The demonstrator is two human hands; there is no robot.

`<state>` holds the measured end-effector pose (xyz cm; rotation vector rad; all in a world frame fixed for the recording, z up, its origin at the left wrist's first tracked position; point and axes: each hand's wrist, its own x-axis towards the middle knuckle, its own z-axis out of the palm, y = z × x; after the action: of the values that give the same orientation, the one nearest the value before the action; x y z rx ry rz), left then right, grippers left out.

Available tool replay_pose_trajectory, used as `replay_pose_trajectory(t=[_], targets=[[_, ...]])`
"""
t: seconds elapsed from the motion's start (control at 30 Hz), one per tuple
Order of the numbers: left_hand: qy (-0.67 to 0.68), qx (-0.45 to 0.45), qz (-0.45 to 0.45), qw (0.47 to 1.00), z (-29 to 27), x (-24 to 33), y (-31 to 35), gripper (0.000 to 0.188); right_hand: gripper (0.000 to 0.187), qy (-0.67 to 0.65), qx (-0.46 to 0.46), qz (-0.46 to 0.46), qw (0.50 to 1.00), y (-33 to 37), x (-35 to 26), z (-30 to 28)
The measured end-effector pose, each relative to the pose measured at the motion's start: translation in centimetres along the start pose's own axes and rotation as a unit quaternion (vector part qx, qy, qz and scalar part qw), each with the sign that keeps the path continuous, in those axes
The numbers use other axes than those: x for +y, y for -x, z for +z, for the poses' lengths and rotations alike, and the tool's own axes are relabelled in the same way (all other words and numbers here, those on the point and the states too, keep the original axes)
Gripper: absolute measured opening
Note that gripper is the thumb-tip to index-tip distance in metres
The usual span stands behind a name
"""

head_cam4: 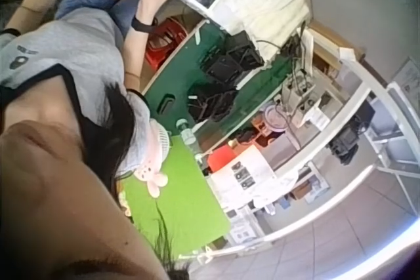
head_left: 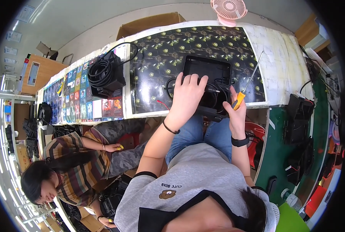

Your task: Assembling a plastic equipment box and cleaning it with a cloth.

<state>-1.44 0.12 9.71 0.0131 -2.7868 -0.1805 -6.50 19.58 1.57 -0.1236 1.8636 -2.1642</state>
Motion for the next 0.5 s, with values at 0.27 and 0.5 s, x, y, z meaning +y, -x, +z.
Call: replay_pose_trajectory(t=[0.27,0.5], targets=[[0.146,0.251,-0.161,0.943,-3.1,-3.2,1.2,0.045,0.055,-0.075,-0.039,-0.021,0.996,-1.2,-0.4,-1.3],[-0.182,0.109,-0.264,0.941,-2.8,-7.4,5.4,0.065,0.072,-0.034,-0.046,0.001,0.998,-1.9,-1.6,-2.9]])
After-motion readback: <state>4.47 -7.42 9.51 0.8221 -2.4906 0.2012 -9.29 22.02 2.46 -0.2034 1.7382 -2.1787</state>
